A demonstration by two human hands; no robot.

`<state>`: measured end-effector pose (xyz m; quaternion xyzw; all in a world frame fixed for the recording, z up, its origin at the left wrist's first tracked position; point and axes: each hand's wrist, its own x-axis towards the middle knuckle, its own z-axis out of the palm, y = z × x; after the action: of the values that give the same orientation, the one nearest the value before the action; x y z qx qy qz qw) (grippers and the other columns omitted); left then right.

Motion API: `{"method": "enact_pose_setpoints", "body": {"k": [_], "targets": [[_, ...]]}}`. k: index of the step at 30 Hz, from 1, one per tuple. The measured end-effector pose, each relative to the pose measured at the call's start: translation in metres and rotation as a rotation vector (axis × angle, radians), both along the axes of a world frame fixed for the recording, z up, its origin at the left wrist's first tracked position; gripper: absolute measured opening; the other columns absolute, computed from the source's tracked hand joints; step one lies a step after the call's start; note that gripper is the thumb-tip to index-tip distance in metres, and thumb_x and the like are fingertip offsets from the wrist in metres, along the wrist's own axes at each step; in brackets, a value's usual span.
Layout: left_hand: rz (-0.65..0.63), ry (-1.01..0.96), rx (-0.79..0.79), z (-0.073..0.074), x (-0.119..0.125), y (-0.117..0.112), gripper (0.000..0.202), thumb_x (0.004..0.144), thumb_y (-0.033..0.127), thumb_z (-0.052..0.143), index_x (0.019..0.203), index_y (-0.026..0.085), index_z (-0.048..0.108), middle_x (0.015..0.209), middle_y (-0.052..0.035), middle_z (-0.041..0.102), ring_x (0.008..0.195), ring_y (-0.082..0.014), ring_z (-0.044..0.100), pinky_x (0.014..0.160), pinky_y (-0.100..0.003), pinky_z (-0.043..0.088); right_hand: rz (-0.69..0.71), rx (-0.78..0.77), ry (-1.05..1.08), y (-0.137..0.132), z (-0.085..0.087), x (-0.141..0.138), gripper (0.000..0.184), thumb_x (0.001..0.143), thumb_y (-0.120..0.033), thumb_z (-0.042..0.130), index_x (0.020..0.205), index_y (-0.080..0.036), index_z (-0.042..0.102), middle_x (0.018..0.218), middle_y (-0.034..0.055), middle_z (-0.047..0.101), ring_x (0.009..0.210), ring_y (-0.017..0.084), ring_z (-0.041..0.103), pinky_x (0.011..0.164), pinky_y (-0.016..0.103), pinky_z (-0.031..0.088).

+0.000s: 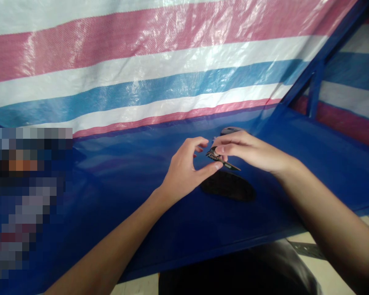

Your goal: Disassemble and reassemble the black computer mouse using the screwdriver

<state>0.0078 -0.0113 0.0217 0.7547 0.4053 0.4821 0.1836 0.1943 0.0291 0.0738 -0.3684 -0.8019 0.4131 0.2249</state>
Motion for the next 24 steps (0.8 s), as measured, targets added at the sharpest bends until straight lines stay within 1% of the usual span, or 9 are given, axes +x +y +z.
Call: {"method": "enact_pose_setpoints", "body": {"k": [2, 4, 6, 10, 13, 15, 18, 24], "targets": [[-0.070, 0.039, 0.013, 0.001, 0.000, 0.000, 0.034, 0.079, 0.034, 0.067, 0.108, 0.022, 0.055, 0.104, -0.0040, 0.063, 0.093, -0.0154, 0.061, 0.081, -0.029, 0.048, 0.045, 0.008, -0.068, 0.000, 0.000, 0.000, 0.032, 0.084, -0.044, 0.054, 0.076, -0.016, 0.069, 0.071, 0.0023, 0.065, 0.071, 0.016, 0.059, 0.064, 0.026, 0.043], [-0.104, 0.066, 0.012, 0.002, -0.001, -0.001, 0.025, 0.080, 0.033, 0.065, 0.101, 0.021, 0.059, 0.098, -0.0025, 0.064, 0.088, -0.0137, 0.061, 0.080, -0.027, 0.048, 0.092, 0.003, -0.115, 0.000, 0.000, 0.001, 0.038, 0.084, -0.049, 0.053, 0.078, -0.015, 0.069, 0.073, 0.0026, 0.064, 0.072, 0.017, 0.058, 0.066, 0.027, 0.043], [-0.097, 0.063, 0.001, 0.003, -0.001, -0.001, 0.022, 0.080, 0.032, 0.066, 0.097, 0.020, 0.060, 0.091, -0.0007, 0.065, 0.082, -0.0121, 0.061, 0.076, -0.025, 0.048, 0.115, -0.006, -0.123, 0.000, -0.001, 0.003, 0.043, 0.085, -0.054, 0.051, 0.078, -0.015, 0.068, 0.073, 0.0024, 0.063, 0.072, 0.016, 0.057, 0.067, 0.027, 0.043], [-0.043, 0.044, -0.049, 0.003, 0.000, -0.002, 0.022, 0.077, 0.032, 0.069, 0.094, 0.021, 0.062, 0.087, 0.0005, 0.066, 0.077, -0.0117, 0.061, 0.072, -0.025, 0.049, 0.069, -0.028, -0.107, 0.000, -0.001, 0.008, 0.051, 0.088, -0.059, 0.043, 0.075, -0.016, 0.067, 0.073, 0.0028, 0.065, 0.074, 0.017, 0.059, 0.072, 0.028, 0.043], [-0.004, 0.023, -0.104, 0.002, -0.001, 0.001, 0.020, 0.076, 0.031, 0.069, 0.091, 0.020, 0.063, 0.084, 0.0010, 0.066, 0.075, -0.0114, 0.061, 0.071, -0.025, 0.048, 0.094, -0.094, -0.105, 0.000, 0.000, 0.009, 0.055, 0.087, -0.062, 0.040, 0.083, -0.015, 0.069, 0.080, 0.0049, 0.068, 0.080, 0.018, 0.061, 0.077, 0.029, 0.045], [0.016, 0.004, -0.126, 0.000, -0.002, 0.003, 0.018, 0.077, 0.030, 0.068, 0.090, 0.019, 0.063, 0.083, 0.0012, 0.066, 0.075, -0.0110, 0.061, 0.071, -0.025, 0.048, 0.166, -0.139, -0.118, 0.000, 0.001, 0.010, 0.052, 0.086, -0.060, 0.045, 0.092, -0.015, 0.069, 0.085, 0.0058, 0.069, 0.081, 0.018, 0.062, 0.075, 0.029, 0.046], [0.009, -0.003, -0.152, -0.001, -0.003, 0.006, 0.016, 0.075, 0.027, 0.069, 0.088, 0.019, 0.064, 0.082, 0.0014, 0.067, 0.075, -0.0112, 0.061, 0.071, -0.025, 0.048, 0.259, -0.140, -0.173, 0.001, 0.001, 0.011, 0.044, 0.083, -0.054, 0.056, 0.100, -0.015, 0.067, 0.086, 0.0045, 0.068, 0.079, 0.018, 0.061, 0.069, 0.027, 0.045], [-0.037, 0.008, -0.204, -0.001, -0.003, 0.008, 0.016, 0.072, 0.025, 0.071, 0.084, 0.018, 0.064, 0.081, 0.0020, 0.068, 0.074, -0.0114, 0.062, 0.071, -0.024, 0.048, 0.292, -0.106, -0.255, 0.001, 0.000, 0.011, 0.040, 0.085, -0.051, 0.053, 0.091, -0.014, 0.067, 0.080, 0.0023, 0.065, 0.075, 0.016, 0.061, 0.065, 0.026, 0.044]]}}
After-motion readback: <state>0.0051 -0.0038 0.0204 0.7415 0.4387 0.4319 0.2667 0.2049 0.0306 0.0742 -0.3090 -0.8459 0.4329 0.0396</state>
